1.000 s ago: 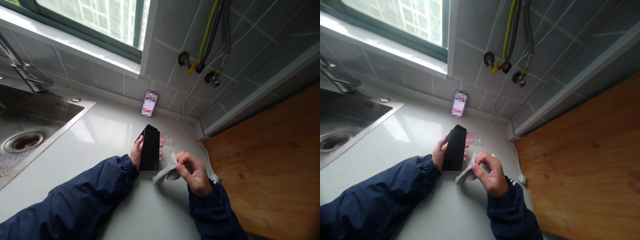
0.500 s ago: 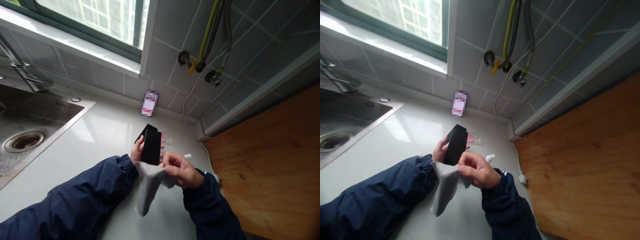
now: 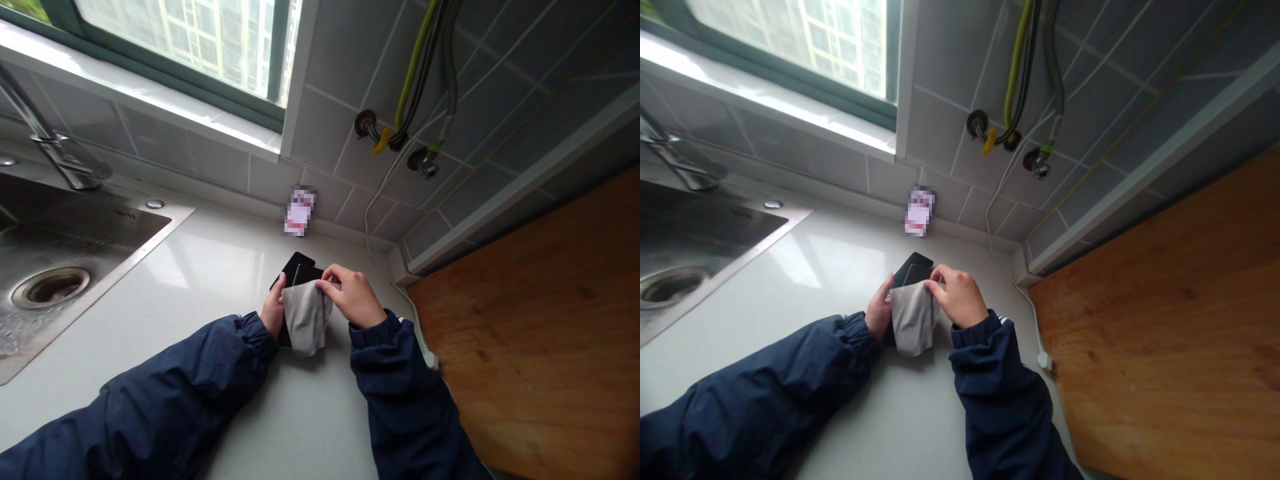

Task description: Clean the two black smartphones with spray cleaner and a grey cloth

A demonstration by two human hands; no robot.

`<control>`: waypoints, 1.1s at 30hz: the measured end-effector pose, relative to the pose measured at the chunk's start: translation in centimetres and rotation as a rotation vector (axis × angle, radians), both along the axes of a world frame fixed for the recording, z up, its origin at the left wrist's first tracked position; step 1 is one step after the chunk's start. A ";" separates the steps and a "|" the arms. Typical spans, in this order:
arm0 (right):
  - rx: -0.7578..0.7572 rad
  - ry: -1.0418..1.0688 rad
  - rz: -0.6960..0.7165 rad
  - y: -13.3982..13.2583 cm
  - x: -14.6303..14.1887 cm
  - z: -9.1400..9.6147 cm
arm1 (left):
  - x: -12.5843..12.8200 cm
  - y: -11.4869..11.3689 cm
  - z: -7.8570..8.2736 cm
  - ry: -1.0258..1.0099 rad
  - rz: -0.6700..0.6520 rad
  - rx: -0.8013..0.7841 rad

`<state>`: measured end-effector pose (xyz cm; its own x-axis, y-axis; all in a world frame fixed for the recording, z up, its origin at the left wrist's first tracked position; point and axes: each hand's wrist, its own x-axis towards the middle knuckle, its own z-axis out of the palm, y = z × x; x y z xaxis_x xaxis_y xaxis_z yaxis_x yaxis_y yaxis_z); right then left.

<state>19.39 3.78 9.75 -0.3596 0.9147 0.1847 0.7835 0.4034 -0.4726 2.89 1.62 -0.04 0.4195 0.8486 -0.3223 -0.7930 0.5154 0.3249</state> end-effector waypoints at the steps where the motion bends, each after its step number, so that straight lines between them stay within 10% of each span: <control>1: 0.006 -0.015 -0.021 0.2 0.1 -0.1 | 0.1 -0.1 0.3 -0.001 -0.004 0.009; 9: 0.120 -0.036 -0.138 0.3 -0.2 -0.2 | 0.6 -0.7 0.9 0.066 0.050 0.062; 13: 0.416 0.084 -0.146 -2.8 -1.5 -1.6 | 0.6 -0.3 0.4 0.038 0.057 0.027; 18: 0.404 -0.093 0.272 -7.4 -1.8 -5.3 | 0.2 -0.2 0.5 0.029 0.037 -0.012; 23: 0.324 -0.256 0.369 -7.8 0.1 -8.0 | -0.1 -0.1 -0.7 0.012 0.025 0.059; 33: 0.360 -0.241 0.249 -6.7 1.8 -9.6 | -1.1 0.5 -0.9 -0.005 -0.398 0.219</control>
<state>21.21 -2.96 0.18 -0.6304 0.6893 0.3571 0.7125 0.6963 -0.0863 1.81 2.15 -0.97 0.7279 0.6690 -0.1503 -0.5488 0.6998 0.4574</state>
